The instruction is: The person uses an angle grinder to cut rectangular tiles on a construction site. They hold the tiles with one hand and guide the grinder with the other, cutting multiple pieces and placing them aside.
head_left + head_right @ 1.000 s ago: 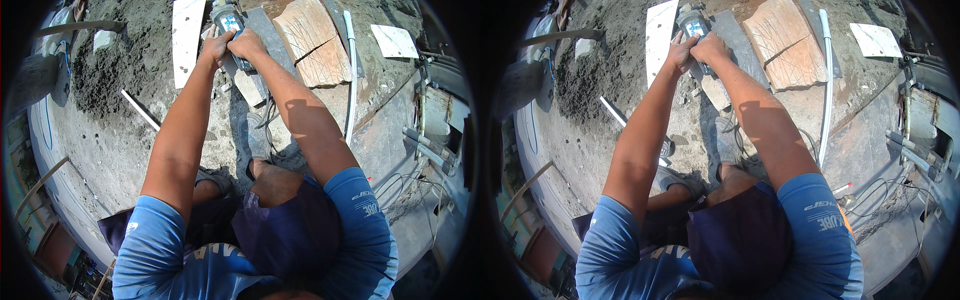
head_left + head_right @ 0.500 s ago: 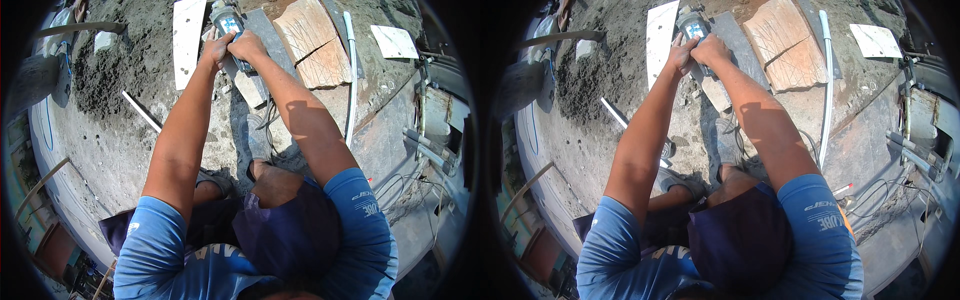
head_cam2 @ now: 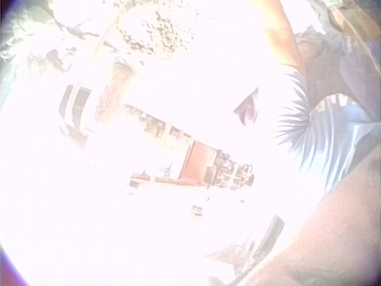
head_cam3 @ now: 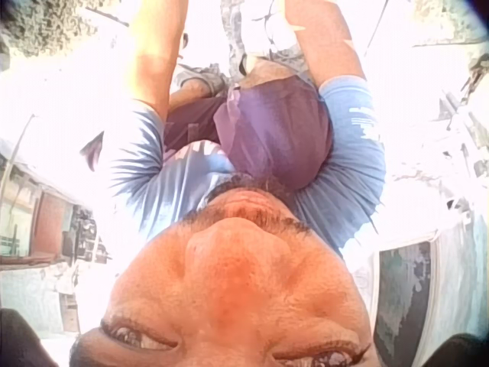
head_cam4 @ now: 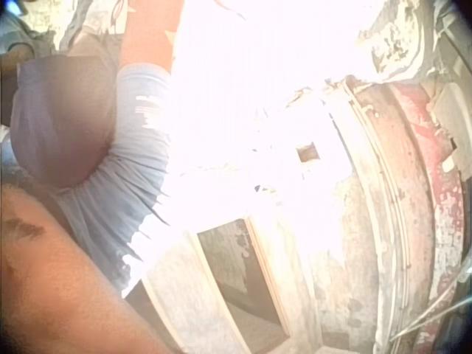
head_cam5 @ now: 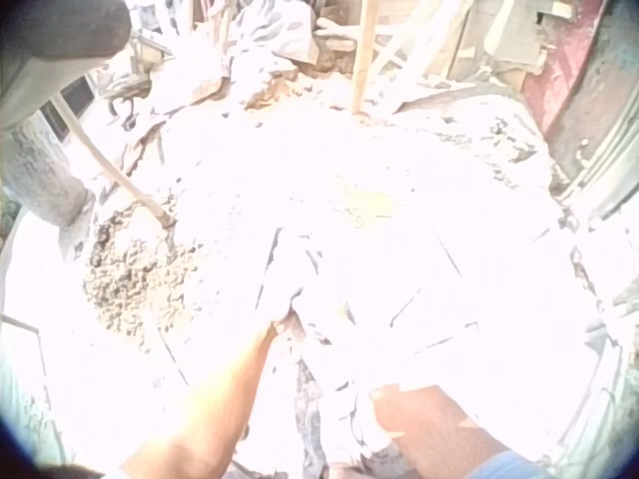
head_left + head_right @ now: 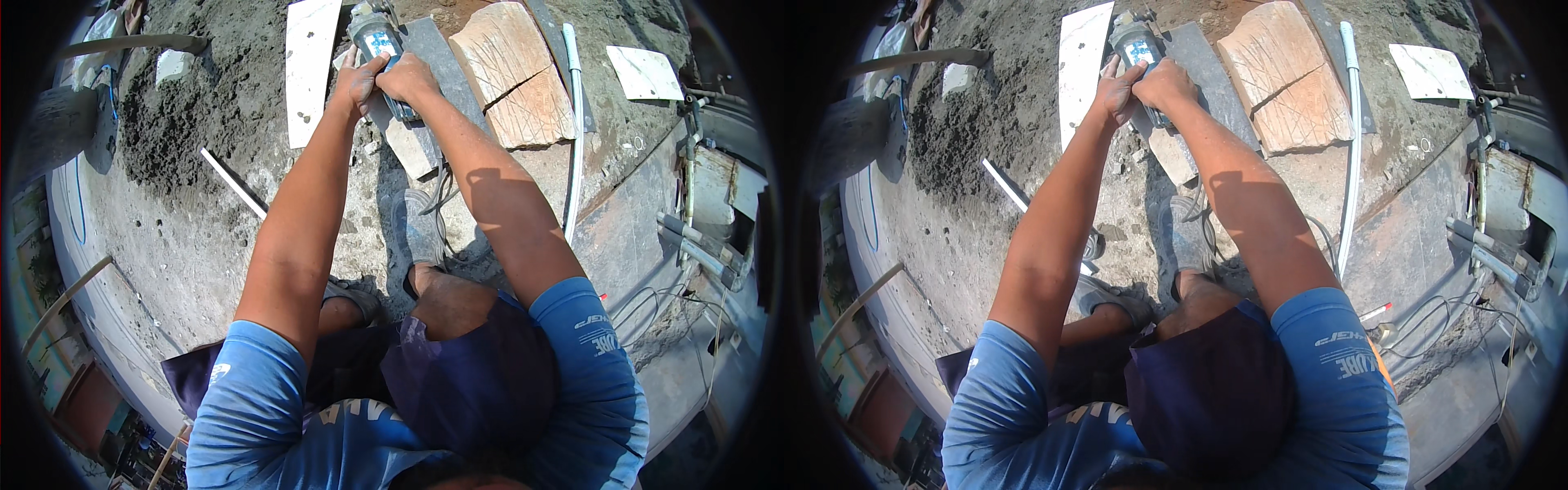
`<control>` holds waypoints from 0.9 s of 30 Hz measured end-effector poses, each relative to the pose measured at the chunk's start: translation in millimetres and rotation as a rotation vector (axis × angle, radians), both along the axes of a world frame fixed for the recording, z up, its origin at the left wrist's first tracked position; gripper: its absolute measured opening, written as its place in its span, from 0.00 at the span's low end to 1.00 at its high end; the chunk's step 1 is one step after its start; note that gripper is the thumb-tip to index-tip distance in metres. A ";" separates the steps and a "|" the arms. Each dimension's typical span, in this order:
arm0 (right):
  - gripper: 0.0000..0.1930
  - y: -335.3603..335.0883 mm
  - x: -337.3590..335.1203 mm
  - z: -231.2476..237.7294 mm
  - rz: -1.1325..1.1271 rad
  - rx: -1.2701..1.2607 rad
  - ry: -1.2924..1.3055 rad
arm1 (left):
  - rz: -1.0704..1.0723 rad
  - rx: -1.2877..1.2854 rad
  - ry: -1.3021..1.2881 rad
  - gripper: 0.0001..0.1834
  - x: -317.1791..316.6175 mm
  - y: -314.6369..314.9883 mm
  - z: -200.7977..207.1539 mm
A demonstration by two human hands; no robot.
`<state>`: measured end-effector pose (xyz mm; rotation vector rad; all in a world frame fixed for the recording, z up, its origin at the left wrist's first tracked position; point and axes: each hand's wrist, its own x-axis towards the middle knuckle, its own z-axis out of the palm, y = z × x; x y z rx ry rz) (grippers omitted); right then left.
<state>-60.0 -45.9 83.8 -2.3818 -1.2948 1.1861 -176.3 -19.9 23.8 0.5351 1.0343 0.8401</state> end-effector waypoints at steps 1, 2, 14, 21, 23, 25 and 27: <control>0.32 0.6 -0.1 -0.1 -0.003 0.000 0.003 | 0.002 -0.003 0.005 0.55 -0.2 0.1 -0.1; 0.32 0.9 0.0 -0.3 -0.006 -0.001 0.006 | 0.001 -0.003 0.010 0.55 -0.1 0.6 -0.1; 0.33 2.3 -1.0 1.6 -0.010 -0.030 0.011 | -0.023 0.003 0.032 0.57 -3.0 3.6 -6.4; 0.33 0.9 -0.5 3.9 -0.013 -0.022 0.006 | -0.026 -0.001 0.019 0.57 -2.5 4.0 -6.7; 0.33 0.4 -0.6 3.9 -0.009 -0.022 0.007 | -0.025 -0.005 0.027 0.57 -2.4 4.2 -5.7; 0.33 -0.2 -0.4 4.2 -0.012 -0.020 0.010 | -0.016 -0.017 0.033 0.57 -1.6 2.8 -3.8; 0.33 -0.7 -0.3 4.7 -0.014 -0.018 0.009 | -0.011 -0.022 0.030 0.57 -0.7 1.2 -0.9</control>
